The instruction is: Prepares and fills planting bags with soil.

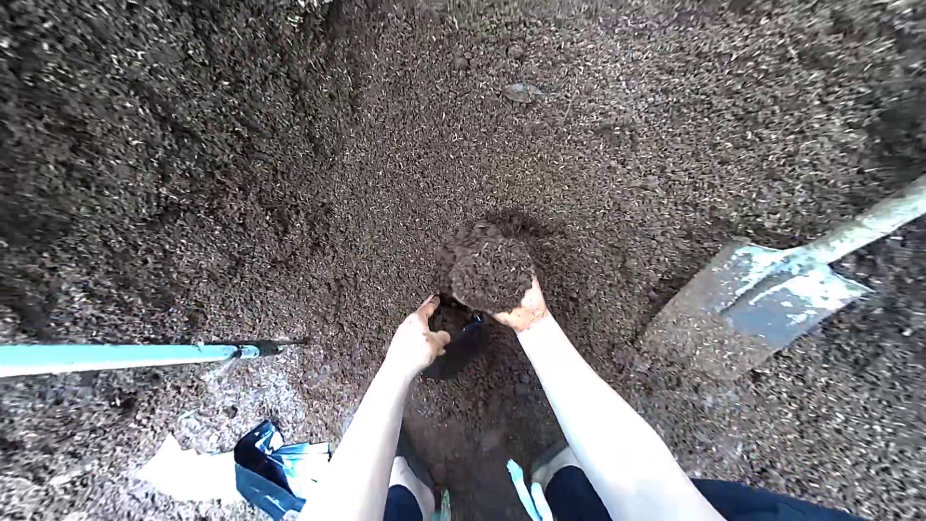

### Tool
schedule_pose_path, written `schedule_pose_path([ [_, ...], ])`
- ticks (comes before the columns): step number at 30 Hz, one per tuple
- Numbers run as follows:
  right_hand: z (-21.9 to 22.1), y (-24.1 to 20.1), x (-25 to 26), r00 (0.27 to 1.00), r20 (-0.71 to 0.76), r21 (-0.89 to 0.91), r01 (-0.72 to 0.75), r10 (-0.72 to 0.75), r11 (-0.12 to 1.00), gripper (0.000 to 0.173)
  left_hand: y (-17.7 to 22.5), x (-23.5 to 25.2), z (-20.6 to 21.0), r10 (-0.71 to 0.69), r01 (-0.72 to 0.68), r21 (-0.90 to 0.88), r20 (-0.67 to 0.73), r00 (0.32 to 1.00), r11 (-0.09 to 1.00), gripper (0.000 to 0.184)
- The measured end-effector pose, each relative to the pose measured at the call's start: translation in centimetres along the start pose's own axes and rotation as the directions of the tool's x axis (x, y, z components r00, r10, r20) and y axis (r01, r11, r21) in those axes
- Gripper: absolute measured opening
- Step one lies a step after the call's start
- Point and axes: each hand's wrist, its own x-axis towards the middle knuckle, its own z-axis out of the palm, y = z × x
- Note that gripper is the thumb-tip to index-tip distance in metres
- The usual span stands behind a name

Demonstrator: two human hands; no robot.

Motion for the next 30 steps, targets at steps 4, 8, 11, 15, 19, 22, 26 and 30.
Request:
schedule_pose_path([
  [4,3.8,1.6,-2.8,0.984,-0.051,-0.293,-0.176,0.168,0.940,0.072,-0.7,-0.4,0.5,0.012,-0.014,-0.035,-0.066,0.998,0.999,0.060],
  [8,7.9,2.0,-4.7,0.971,-0.239,-0.778,-0.208,0.028,0.593,0.047,-2.1,-1.7,1.0,-0.018,0.011,-0.063,-0.103,0.995,0.998,0.053],
  [11,8.9,3.8,-4.7,0.994,-0.099,-0.995,-0.100,-0.046,-0.025,0.044,-3.2,-2.3,1.2,0.029,-0.038,-0.079,-0.113,0.993,0.996,0.064],
  [15,8.6,7.4,-4.6,0.999,0.009,-0.747,0.028,0.033,-0.664,0.035,-4.5,-2.6,1.4,0.075,-0.086,-0.080,-0.133,0.988,0.993,0.073],
  [19,9.3,4.9,-4.9,0.991,-0.056,-0.843,-0.111,-0.120,-0.527,0.039,-5.8,-3.6,0.7,0.042,-0.049,-0.047,-0.143,0.989,0.998,0.072],
  [22,7.5,6.4,-4.3,0.945,-0.312,-0.763,-0.309,-0.095,-0.568,0.047,-6.8,-3.8,0.7,0.014,-0.024,-0.090,-0.116,0.993,0.996,0.073],
  [26,9.0,8.9,-3.8,0.949,-0.314,-0.725,-0.267,-0.040,-0.635,0.044,-7.0,-5.1,-0.5,0.034,-0.074,-0.249,-0.161,0.986,0.966,0.060],
  [30,8.3,10.8,-2.1,0.951,-0.304,-0.722,-0.189,0.060,-0.665,0.048,-9.6,-6.4,-1.8,0.030,-0.120,-0.385,-0.231,0.972,0.915,0.053],
])
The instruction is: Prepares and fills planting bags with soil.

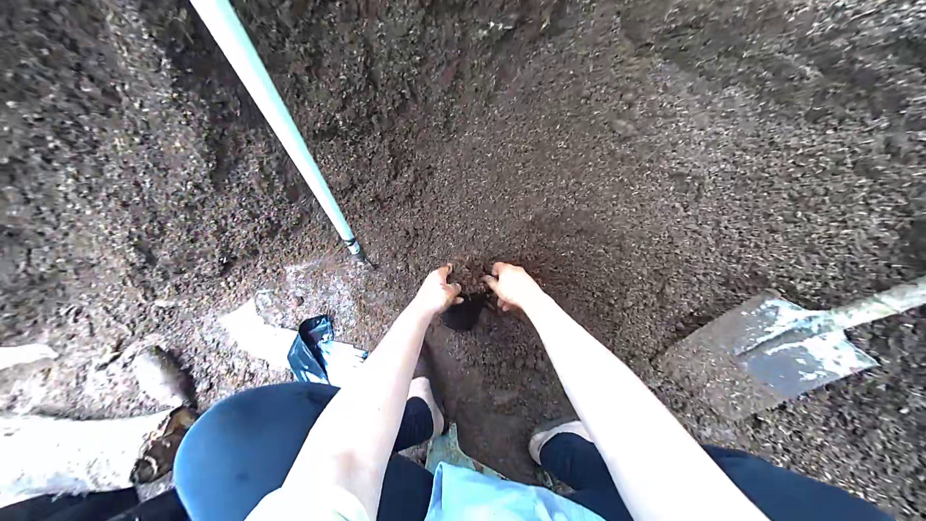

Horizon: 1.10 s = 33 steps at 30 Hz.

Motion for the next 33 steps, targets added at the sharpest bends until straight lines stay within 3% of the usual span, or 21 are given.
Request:
schedule_pose_path([
  [4,0.6,-4.0,-1.0,0.982,-0.098,-0.189,0.144,-0.164,0.971,0.033,-0.8,-1.2,-3.3,0.049,-0.048,0.022,-0.074,0.996,0.999,0.056],
  [7,1.6,-6.5,-3.5,0.910,-0.291,-0.136,0.267,-0.296,0.954,0.030,-0.8,-5.2,-5.7,0.094,-0.078,0.083,-0.209,0.973,0.993,0.059],
  [9,3.5,-7.3,-3.0,0.885,-0.371,-0.100,0.263,-0.281,0.960,0.028,-1.3,-5.8,-6.0,0.067,-0.056,0.047,-0.283,0.957,0.997,0.065],
  [12,6.5,-7.2,1.4,0.970,-0.190,-0.127,0.128,-0.151,0.984,0.034,-5.7,-1.6,-6.4,-0.017,0.051,0.124,-0.257,0.966,0.991,0.067],
  [14,6.3,-8.0,2.3,0.980,-0.119,-0.181,0.135,-0.158,0.974,0.036,-6.4,-0.1,-7.4,-0.056,0.102,0.186,-0.237,0.970,0.977,0.063],
  [16,4.5,-9.6,1.0,0.968,-0.141,-0.164,0.184,-0.208,0.969,0.033,-4.4,-0.9,-8.7,-0.033,0.081,0.180,-0.257,0.966,0.980,0.062],
  [19,5.3,-9.1,-0.3,0.926,-0.272,-0.056,0.257,-0.263,0.965,0.027,-3.7,-3.3,-8.3,-0.006,0.040,0.100,-0.320,0.947,0.994,0.065],
  [22,7.7,-7.6,1.7,0.966,-0.197,-0.034,0.166,-0.169,0.986,0.030,-6.1,-2.2,-7.2,-0.055,0.101,0.144,-0.297,0.953,0.984,0.067],
  [25,7.1,-7.6,2.0,0.970,-0.178,-0.066,0.156,-0.165,0.986,0.034,-6.9,-1.4,-7.4,0.028,0.037,0.209,-0.300,0.954,0.977,0.071],
  [28,7.0,-6.9,0.3,0.926,-0.242,-0.136,0.262,-0.289,0.955,0.033,-7.6,-2.7,-7.5,0.043,-0.028,0.037,-0.492,0.870,0.999,0.056],
  [29,7.0,-7.1,-0.2,0.906,-0.224,-0.190,0.320,-0.358,0.928,0.040,-7.6,-3.0,-7.8,-0.030,0.037,0.003,-0.528,0.849,0.999,0.050],
  [30,7.1,-7.4,-0.9,0.892,-0.171,-0.239,0.375,-0.419,0.896,0.053,-7.6,-3.3,-8.1,-0.133,0.152,-0.004,-0.512,0.849,0.988,0.056],
  [33,7.9,-8.6,-1.5,0.880,0.096,-0.379,0.464,-0.465,0.801,0.074,-8.2,-3.1,-7.9,-0.368,0.404,0.142,-0.224,0.902,0.904,0.081],
])
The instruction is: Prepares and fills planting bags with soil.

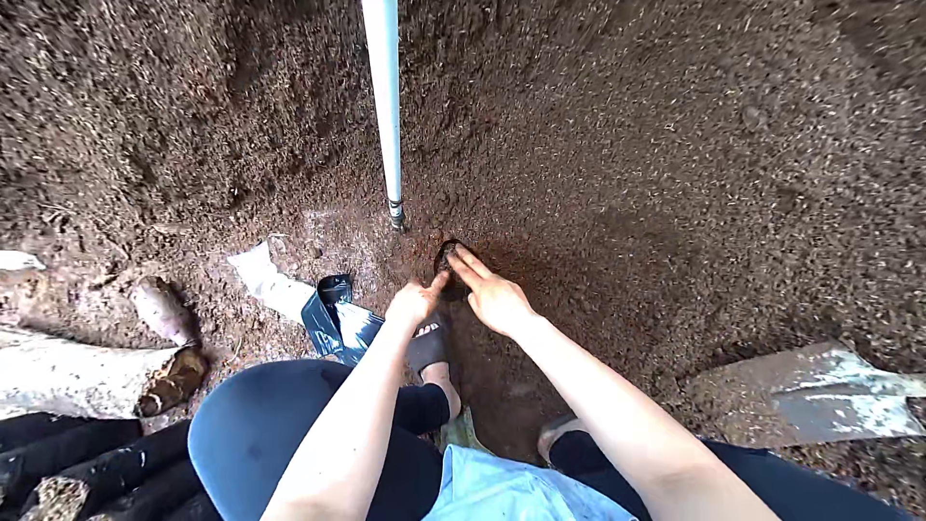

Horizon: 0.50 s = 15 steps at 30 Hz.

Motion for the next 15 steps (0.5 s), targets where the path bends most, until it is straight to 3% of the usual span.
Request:
schedule_pose_path([
  [2,0.9,0.0,0.8,0.995,0.097,-0.055,-0.009,0.015,0.998,0.074,-0.1,0.9,1.6,0.044,-0.050,0.062,0.094,0.995,0.997,0.068],
  [5,2.2,0.5,1.5,0.983,0.167,-0.094,-0.067,0.082,0.993,0.072,0.0,1.2,3.0,0.111,-0.111,-0.018,0.018,0.994,0.994,0.047],
  [9,2.2,-0.2,1.9,0.962,0.247,-0.135,-0.084,0.115,0.987,0.058,-0.5,1.3,3.6,0.131,-0.133,-0.069,-0.035,0.991,0.989,0.042],
  [11,-0.3,-0.1,2.6,0.951,0.301,-0.097,-0.037,0.065,0.995,0.052,0.3,0.9,2.2,0.137,-0.136,0.025,-0.005,0.991,0.990,0.047],
  [13,-4.0,1.2,2.9,0.973,0.229,0.067,-0.024,0.008,0.997,0.040,1.7,0.2,0.2,0.073,-0.072,0.139,-0.004,0.997,0.988,0.052],
  [15,-7.3,4.6,3.3,0.999,-0.008,0.185,-0.039,0.042,0.982,0.032,2.4,-0.5,-1.0,0.031,-0.011,0.180,-0.109,0.994,0.984,0.060],
])
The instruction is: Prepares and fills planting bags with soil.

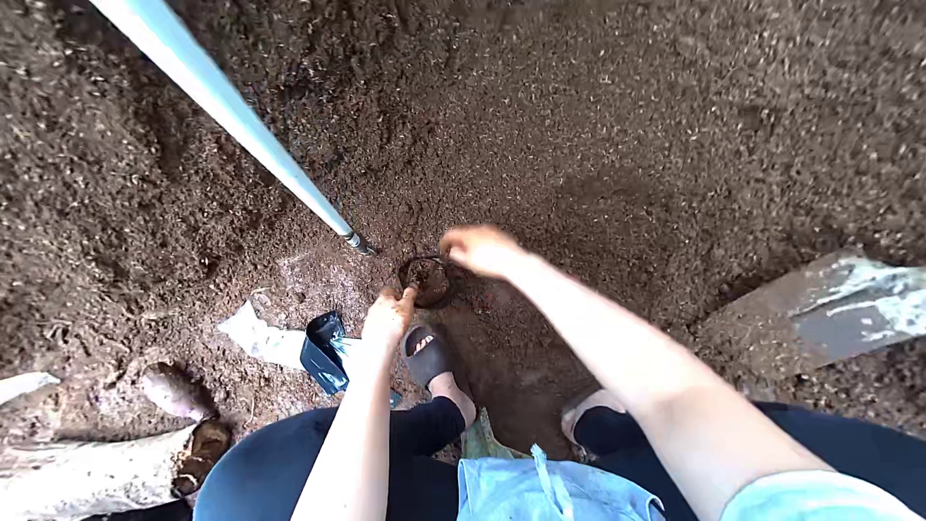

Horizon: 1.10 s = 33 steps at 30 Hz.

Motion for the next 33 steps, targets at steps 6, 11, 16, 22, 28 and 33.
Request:
schedule_pose_path([
  [6,-4.3,12.6,4.1,0.906,-0.246,0.081,-0.336,0.346,0.938,0.056,1.1,-0.6,2.2,0.550,-0.474,0.348,-0.166,0.818,0.809,0.048],
  [11,5.2,14.1,4.0,0.905,-0.013,-0.010,-0.426,0.426,0.905,0.072,1.4,0.9,4.4,0.626,-0.547,0.324,-0.232,0.745,0.772,0.020],
  [16,3.1,12.5,3.4,0.926,0.128,-0.117,-0.342,0.355,0.933,0.061,0.6,0.2,0.9,0.392,-0.367,0.144,-0.426,0.816,0.919,0.026],
  [22,0.0,-0.2,0.5,0.992,0.126,-0.135,0.048,-0.031,0.990,0.046,0.2,-0.1,1.2,-0.083,0.083,-0.020,0.026,0.996,0.996,0.070],
  [28,3.7,-7.1,1.5,0.979,0.192,-0.244,0.107,-0.061,0.964,0.055,0.4,-0.1,2.0,0.058,-0.058,0.024,0.006,0.998,0.998,0.048],
  [33,6.9,-5.2,1.3,0.991,0.036,-0.222,0.135,-0.130,0.966,0.039,0.2,-0.2,2.1,0.039,-0.041,-0.106,-0.023,0.999,0.993,0.048],
])
